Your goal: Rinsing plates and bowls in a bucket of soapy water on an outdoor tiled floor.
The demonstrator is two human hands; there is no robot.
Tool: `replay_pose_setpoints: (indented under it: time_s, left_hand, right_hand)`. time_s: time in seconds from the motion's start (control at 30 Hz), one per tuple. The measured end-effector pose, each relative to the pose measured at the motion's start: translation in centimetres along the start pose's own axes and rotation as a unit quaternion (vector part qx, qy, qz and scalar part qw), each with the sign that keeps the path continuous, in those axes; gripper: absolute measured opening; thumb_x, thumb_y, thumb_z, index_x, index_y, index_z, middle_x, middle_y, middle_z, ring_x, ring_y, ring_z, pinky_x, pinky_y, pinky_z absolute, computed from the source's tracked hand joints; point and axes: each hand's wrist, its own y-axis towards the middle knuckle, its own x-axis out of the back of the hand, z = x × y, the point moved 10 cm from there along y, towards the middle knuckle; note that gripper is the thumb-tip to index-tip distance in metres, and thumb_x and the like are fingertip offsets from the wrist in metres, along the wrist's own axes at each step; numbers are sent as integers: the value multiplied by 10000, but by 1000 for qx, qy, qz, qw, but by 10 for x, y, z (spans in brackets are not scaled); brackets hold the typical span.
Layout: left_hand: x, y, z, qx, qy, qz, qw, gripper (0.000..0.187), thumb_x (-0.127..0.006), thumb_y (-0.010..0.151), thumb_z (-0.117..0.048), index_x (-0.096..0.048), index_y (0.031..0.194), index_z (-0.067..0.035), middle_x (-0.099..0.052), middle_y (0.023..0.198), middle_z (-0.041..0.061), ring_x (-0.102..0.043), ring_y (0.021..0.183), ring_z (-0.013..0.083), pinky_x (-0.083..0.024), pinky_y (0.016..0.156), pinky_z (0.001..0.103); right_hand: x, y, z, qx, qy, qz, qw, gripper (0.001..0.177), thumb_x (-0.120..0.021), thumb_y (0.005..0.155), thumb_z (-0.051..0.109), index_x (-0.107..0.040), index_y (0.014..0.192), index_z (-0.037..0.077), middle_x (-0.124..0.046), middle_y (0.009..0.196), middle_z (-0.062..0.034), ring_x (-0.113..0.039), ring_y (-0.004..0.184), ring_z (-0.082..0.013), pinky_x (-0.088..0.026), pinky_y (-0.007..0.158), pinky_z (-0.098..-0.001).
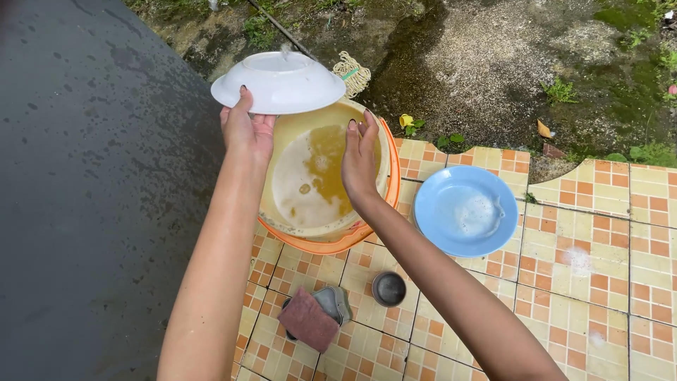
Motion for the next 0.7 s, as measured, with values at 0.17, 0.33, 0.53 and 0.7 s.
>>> replay_pose_setpoints:
  time_s: [0.17, 0.33, 0.53, 0.7]
  left_hand:
    - [-6, -47, -3, 20, 51, 24, 998, 395, -743, 961, -110, -458, 1235, -123, -655, 1228, 192, -676, 1195, 420, -534, 1063, 654]
    - [-4, -89, -29, 24, 150, 66, 986, 338, -740, 961, -159, -507, 1201, -111, -705, 1183, 138, -748, 1100, 346, -634, 994, 534]
    - [4, -109, -75, -36, 262, 105, 959, 320, -692, 1008, -194, -505, 1257, -123, -711, 1220, 145, -758, 1085, 322, -648, 968, 512]
    - [-5, -124, -100, -160, 480, 156, 848, 270, -637, 1053, -158, -515, 1294, -138, -724, 1158, 130, -736, 1031, 270, -640, 875, 448]
  right_hand:
    - [-2, -2, 8, 8, -11, 9, 1000, 595, -257, 1118, 444, -145, 1611, 132, -239, 1605, -335, -242, 1511, -519, -218, 1219, -649]
    - [0, -13, 14, -5, -20, 4, 1000, 630, -268, 1106, 483, -155, 1631, 154, -234, 1633, -298, -249, 1522, -473, -213, 1231, -603]
    - [-12, -17, 10, -10, -23, 36, 999, 616, -261, 1106, 439, -117, 1639, 165, -199, 1646, -306, -228, 1532, -471, -202, 1245, -605]
    - [-19, -28, 20, -7, -30, 55, 998, 607, -275, 1113, 424, -123, 1635, 152, -188, 1638, -330, -238, 1525, -481, -205, 1235, -621]
